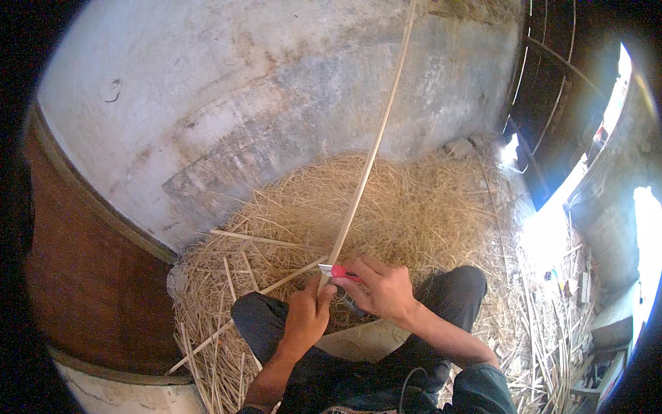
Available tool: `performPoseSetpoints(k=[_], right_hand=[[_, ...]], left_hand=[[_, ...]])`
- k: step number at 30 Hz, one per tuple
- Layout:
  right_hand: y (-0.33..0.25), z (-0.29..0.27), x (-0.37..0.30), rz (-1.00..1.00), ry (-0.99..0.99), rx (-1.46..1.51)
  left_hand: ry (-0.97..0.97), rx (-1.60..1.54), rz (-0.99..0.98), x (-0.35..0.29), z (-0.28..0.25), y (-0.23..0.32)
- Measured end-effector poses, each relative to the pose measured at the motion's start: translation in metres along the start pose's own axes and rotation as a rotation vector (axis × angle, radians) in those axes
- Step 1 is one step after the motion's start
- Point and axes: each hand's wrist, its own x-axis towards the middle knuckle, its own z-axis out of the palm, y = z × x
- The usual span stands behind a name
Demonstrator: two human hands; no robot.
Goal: The person sits on a bed of straw and uses a red utility knife to shave a long, thin bamboo stick. They repeatedly scrape the surface of the stick to remove the outer layer, rotating the stick to work on different sides.
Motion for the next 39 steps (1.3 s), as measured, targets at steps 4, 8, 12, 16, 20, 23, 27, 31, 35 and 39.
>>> performPoseSetpoints(k=[4, 8, 12, 16, 20, 23, 27, 31, 35, 39], right_hand=[[0.004, -0.005, 0.002, -0.021, -0.028, -0.027], [0.010, -0.009, 0.007, -0.070, -0.031, -0.061], [0.014, -0.011, 0.016, -0.115, -0.005, -0.078], [0.013, -0.005, 0.027, -0.166, 0.035, -0.042], [0.008, -0.002, 0.034, -0.204, 0.006, -0.083], [0.002, -0.002, 0.039, -0.219, -0.011, -0.103], [0.016, -0.002, 0.047, -0.122, 0.083, -0.044], [0.045, -0.032, 0.070, 0.057, 0.194, -0.082], [0.050, -0.038, 0.066, -0.034, 0.126, -0.107], [0.079, -0.049, 0.085, 0.055, 0.209, -0.141]], left_hand=[[0.006, 0.005, -0.030, -0.004, 0.001, 0.007], [-0.003, 0.002, -0.061, -0.008, -0.001, 0.007], [-0.034, 0.046, -0.090, -0.013, -0.009, 0.005], [0.015, 0.048, -0.062, -0.020, -0.019, 0.004], [0.007, 0.015, -0.106, -0.024, -0.033, 0.008], [0.059, 0.022, -0.100, -0.027, -0.037, 0.008], [-0.031, 0.067, -0.193, -0.036, -0.041, 0.007], [-0.173, 0.046, -0.248, -0.070, -0.037, -0.009], [-0.175, 0.063, -0.272, -0.075, -0.049, -0.003], [-0.196, 0.099, -0.284, -0.089, -0.051, -0.010]])
